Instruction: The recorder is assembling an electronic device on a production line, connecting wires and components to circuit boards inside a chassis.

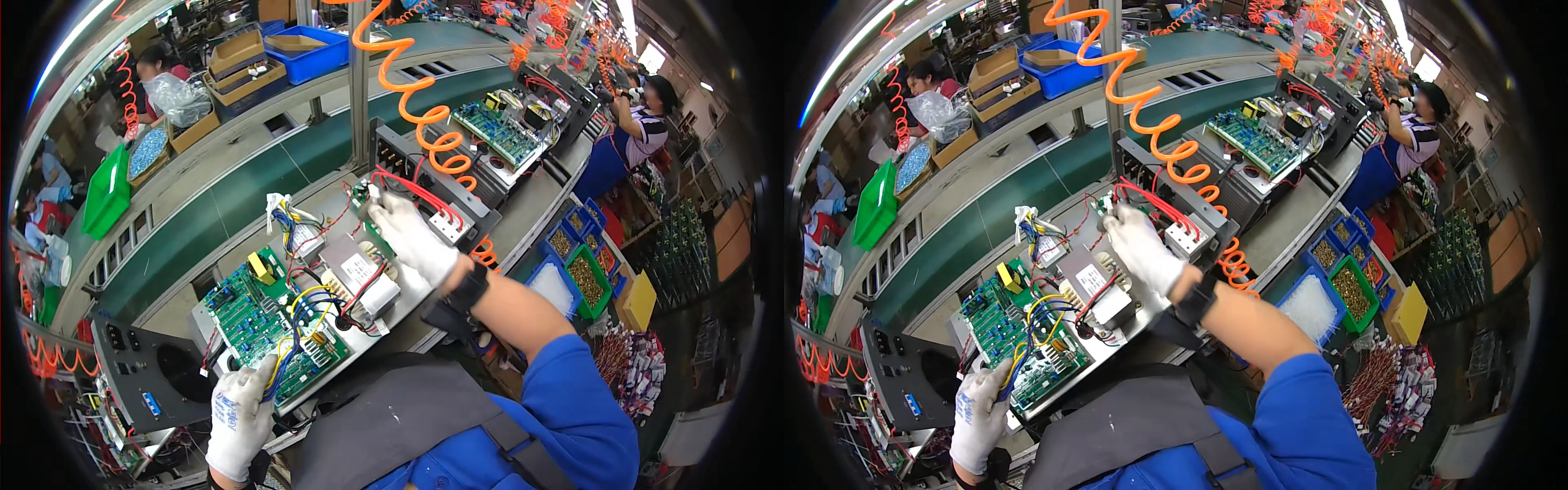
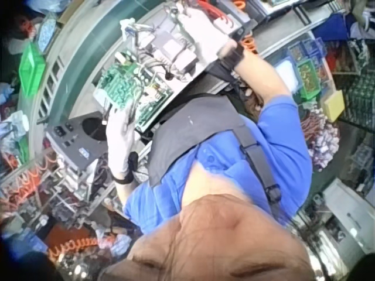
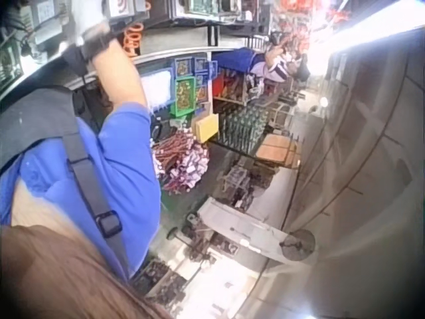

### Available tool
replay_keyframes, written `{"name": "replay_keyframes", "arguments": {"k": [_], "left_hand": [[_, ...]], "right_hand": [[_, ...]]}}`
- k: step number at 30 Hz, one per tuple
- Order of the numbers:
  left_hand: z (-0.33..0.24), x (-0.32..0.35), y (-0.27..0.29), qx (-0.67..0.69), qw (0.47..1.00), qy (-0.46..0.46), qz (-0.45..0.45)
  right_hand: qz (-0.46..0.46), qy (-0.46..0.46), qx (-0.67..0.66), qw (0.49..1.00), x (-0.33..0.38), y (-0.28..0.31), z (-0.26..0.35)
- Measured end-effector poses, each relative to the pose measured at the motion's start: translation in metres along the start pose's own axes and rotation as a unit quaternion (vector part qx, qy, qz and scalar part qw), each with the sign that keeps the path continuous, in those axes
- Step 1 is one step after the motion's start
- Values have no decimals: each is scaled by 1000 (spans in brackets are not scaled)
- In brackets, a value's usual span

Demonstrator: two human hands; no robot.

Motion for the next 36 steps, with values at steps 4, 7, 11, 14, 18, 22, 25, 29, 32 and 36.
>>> {"name": "replay_keyframes", "arguments": {"k": [4,7,11,14,18,22,25,29,32,36], "left_hand": [[13,23,-5,37,996,76,18],[19,29,-10,56,993,102,30],[30,28,-15,77,992,97,19],[36,21,-13,91,989,115,24],[39,26,-16,76,985,157,15],[45,22,-18,85,980,180,26],[52,27,-14,132,972,187,56],[58,26,-17,129,972,183,68],[62,22,-17,132,971,179,88],[66,17,-17,155,970,169,84]], "right_hand": [[67,29,73,995,-36,16,46],[182,42,239,953,-40,32,67],[304,180,508,786,-45,16,62],[318,225,590,707,-64,2,40],[336,270,606,669,-69,-11,32],[351,270,611,657,-72,-10,36],[361,265,592,669,-73,-10,39],[365,264,612,650,-72,-10,40],[372,264,607,651,-71,-11,39],[379,305,581,653,-72,-11,33]]}}
Point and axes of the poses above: each hand's wrist, its own x-axis away from the middle knuckle, its own y-axis out of the back of the hand, z = x × y, the point moved 5 cm from there along -x, towards the middle knuckle, and after that the axes turned 2 degrees about -y, right-handed, at the moved point
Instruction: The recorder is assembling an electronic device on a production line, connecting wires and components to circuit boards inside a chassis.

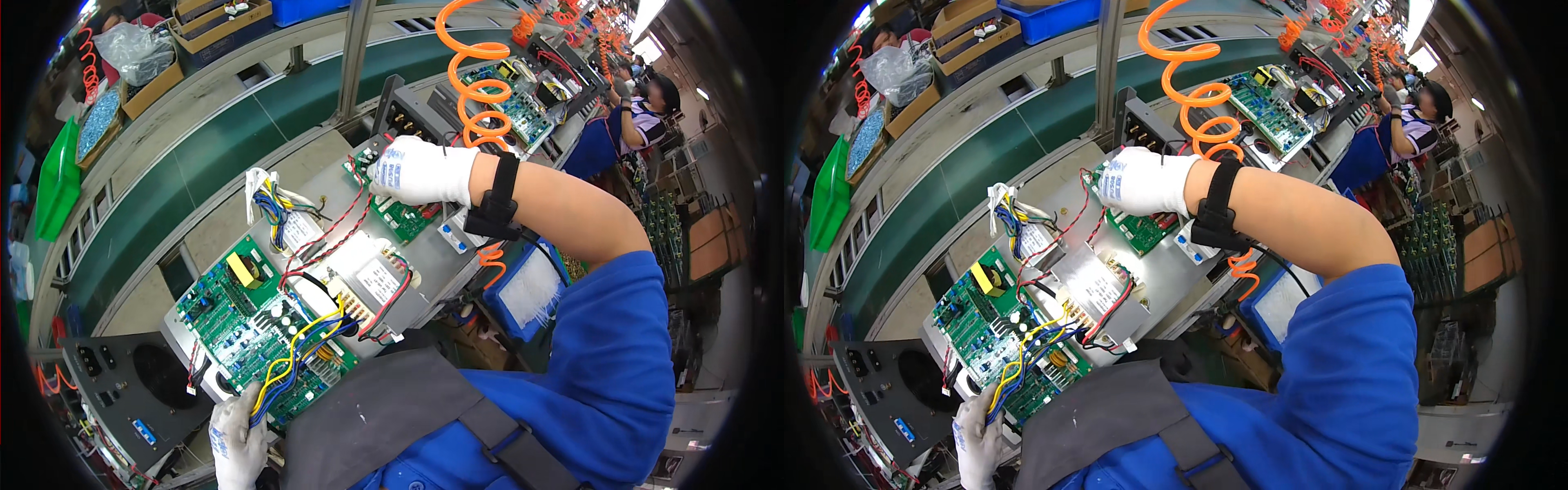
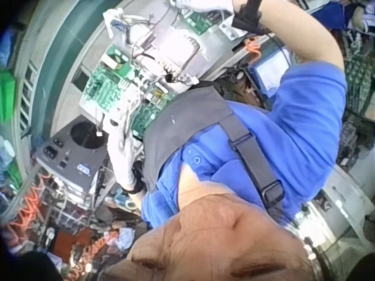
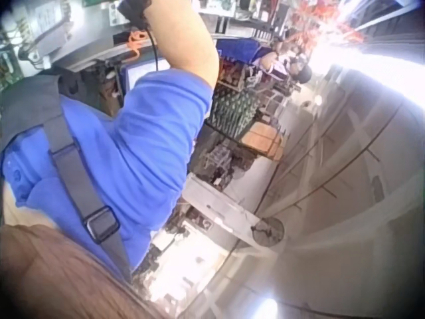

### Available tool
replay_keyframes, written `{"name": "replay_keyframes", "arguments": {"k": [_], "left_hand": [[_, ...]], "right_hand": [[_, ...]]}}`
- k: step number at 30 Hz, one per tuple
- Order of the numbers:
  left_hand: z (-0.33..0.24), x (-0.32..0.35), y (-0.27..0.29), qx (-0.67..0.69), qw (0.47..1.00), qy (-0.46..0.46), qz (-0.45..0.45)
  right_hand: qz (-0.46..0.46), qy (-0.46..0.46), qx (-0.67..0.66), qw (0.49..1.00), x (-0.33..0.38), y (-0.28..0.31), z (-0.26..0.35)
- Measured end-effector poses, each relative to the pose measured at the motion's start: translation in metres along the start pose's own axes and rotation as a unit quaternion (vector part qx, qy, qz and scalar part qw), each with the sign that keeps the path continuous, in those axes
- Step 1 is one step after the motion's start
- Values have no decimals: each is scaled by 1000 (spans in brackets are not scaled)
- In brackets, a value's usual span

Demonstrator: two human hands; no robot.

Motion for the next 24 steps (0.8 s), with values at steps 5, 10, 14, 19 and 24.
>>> {"name": "replay_keyframes", "arguments": {"k": [5,10,14,19,24], "left_hand": [[3,-6,3,18,999,25,28],[-3,-13,10,29,997,52,44],[2,-10,8,2,999,38,17],[7,-14,8,-13,997,63,48],[16,-13,6,-20,998,33,49]], "right_hand": [[5,4,22,1000,-2,-9,-1],[44,-14,-33,998,-7,3,-3],[7,-1,-50,999,-4,-2,-7],[-9,20,-2,1000,-4,3,0],[27,23,17,999,-1,5,7]]}}
Point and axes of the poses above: each hand's wrist, its own x-axis away from the middle knuckle, its own y-axis out of the back of the hand, z = x × y, the point moved 5 cm from there along -x, towards the middle knuckle, and after that the axes turned 2 degrees about -y, right-handed, at the moved point
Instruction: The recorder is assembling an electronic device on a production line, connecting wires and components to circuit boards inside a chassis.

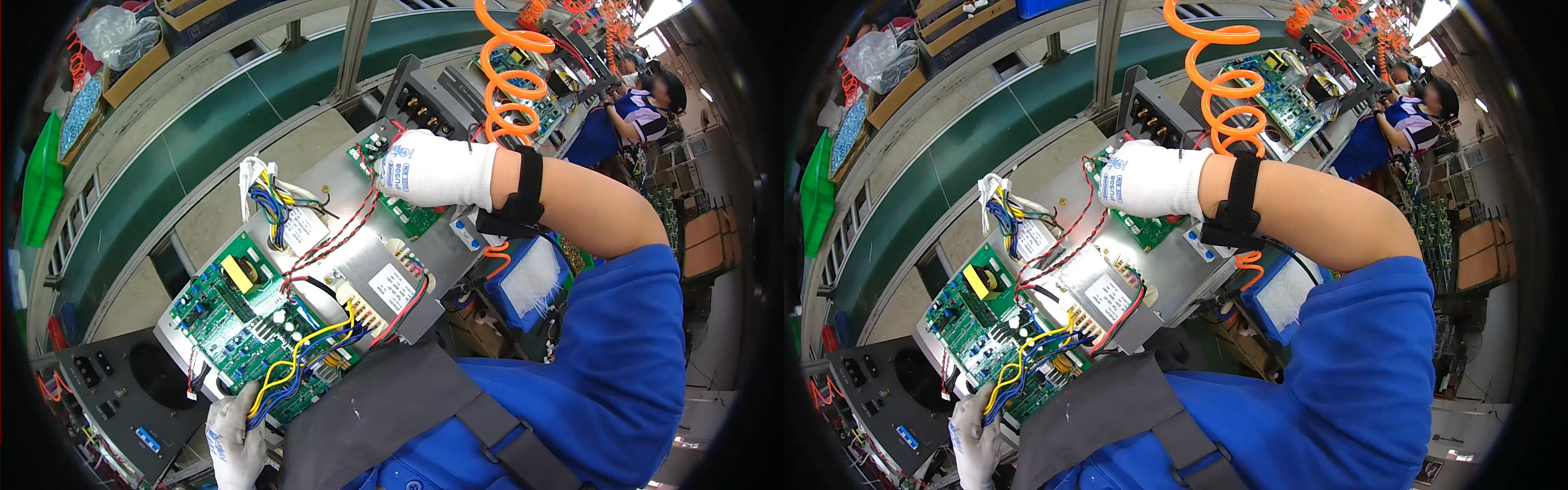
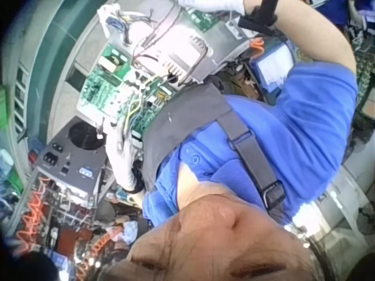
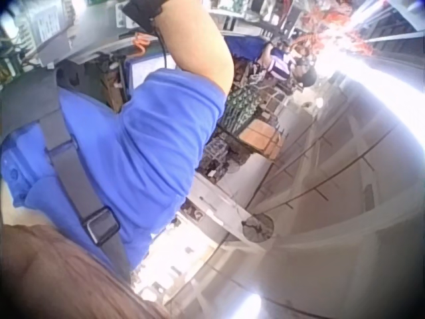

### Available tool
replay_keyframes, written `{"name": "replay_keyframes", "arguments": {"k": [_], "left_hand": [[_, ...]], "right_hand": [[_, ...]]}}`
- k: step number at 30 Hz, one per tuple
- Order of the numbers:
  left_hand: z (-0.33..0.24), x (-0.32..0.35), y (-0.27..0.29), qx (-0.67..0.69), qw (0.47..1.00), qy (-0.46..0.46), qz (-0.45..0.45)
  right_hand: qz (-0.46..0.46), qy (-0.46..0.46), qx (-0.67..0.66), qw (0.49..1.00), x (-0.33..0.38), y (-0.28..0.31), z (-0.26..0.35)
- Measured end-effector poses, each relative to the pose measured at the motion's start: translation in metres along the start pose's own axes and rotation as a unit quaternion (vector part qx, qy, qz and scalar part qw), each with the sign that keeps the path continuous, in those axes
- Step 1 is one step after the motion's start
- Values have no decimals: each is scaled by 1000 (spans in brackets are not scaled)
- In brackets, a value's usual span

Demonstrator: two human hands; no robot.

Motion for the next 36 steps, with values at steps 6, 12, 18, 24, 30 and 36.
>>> {"name": "replay_keyframes", "arguments": {"k": [6,12,18,24,30,36], "left_hand": [[-14,8,6,43,998,-25,-22],[-19,18,-9,61,992,-53,-99],[-35,32,-5,86,989,-86,-80],[-31,44,-17,129,975,-104,-150],[-15,45,-17,217,947,-18,-235],[-18,30,2,209,936,19,-282]], "right_hand": [[6,0,6,1000,-5,-13,-2],[-8,-93,-124,988,2,0,-12],[-182,-70,-307,931,-31,100,-4],[-135,-103,-307,937,-100,83,15],[-348,-122,-570,734,-81,152,-12],[-387,-67,-677,623,-62,140,-18]]}}
Point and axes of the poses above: each hand's wrist, its own x-axis away from the middle knuckle, its own y-axis out of the back of the hand, z = x × y, the point moved 5 cm from there along -x, towards the middle knuckle, and after that the axes turned 2 degrees about -y, right-handed, at the moved point
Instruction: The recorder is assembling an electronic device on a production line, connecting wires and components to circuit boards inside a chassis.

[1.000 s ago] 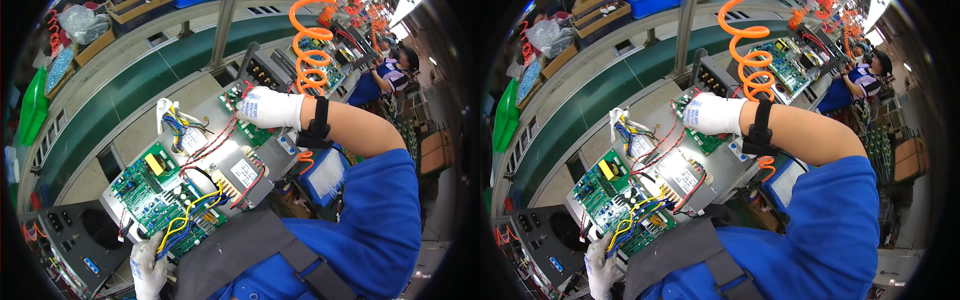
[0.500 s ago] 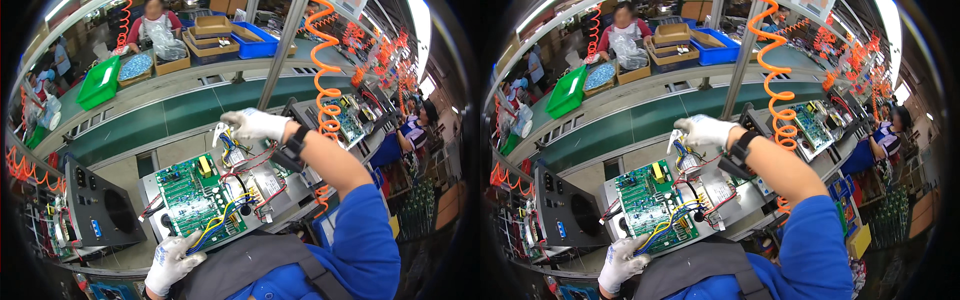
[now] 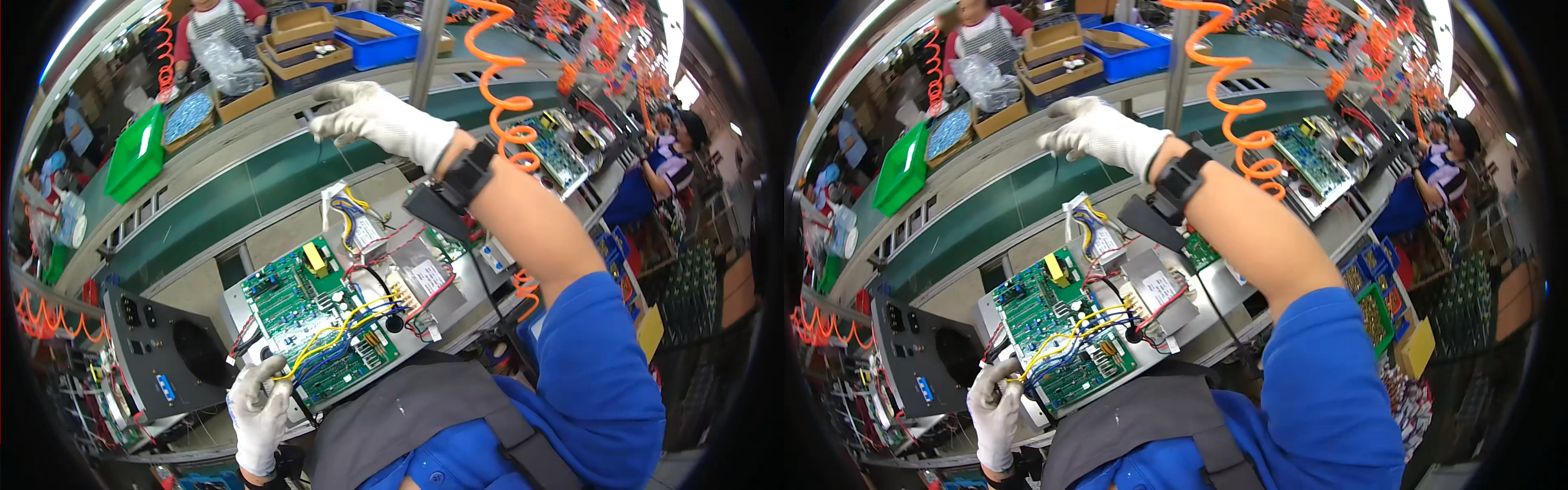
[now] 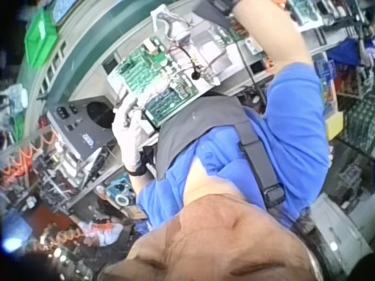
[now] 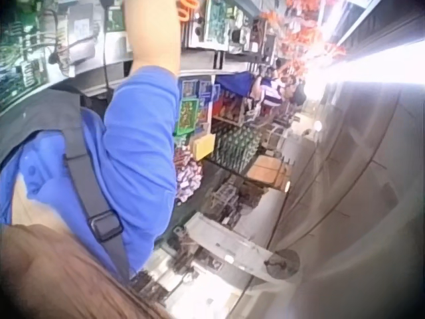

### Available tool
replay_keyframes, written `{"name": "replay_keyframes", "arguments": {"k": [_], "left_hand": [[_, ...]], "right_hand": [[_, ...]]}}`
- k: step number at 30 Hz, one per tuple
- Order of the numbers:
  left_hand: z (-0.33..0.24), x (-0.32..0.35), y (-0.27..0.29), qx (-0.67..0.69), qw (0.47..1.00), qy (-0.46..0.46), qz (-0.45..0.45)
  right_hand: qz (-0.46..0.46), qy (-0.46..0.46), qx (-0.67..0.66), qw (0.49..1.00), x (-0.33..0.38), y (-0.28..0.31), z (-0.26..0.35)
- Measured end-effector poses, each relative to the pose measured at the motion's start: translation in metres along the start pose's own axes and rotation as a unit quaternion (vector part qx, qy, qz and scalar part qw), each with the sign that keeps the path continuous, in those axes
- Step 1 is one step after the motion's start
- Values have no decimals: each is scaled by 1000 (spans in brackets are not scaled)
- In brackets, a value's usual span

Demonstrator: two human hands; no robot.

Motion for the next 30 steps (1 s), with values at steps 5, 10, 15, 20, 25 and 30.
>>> {"name": "replay_keyframes", "arguments": {"k": [5,10,15,20,25,30], "left_hand": [[24,14,3,4,998,53,-21],[24,2,-7,9,997,75,17],[1,0,-7,-45,998,39,24],[8,10,-10,-106,993,9,51],[-15,4,-11,-241,954,-127,122],[-139,-28,-45,-205,925,-310,75]], "right_hand": [[254,-21,222,941,120,14,29],[219,138,414,873,230,-3,-16],[210,218,478,825,248,-6,-4],[236,192,480,823,243,6,-9],[51,-27,-24,998,224,29,-12],[-19,-30,-93,995,217,19,42]]}}
Point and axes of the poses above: each hand's wrist, its own x-axis away from the middle knuckle, its own y-axis out of the back of the hand, z = x × y, the point moved 5 cm from there along -x, towards the middle knuckle, and after that the axes turned 2 degrees about -y, right-handed, at the moved point
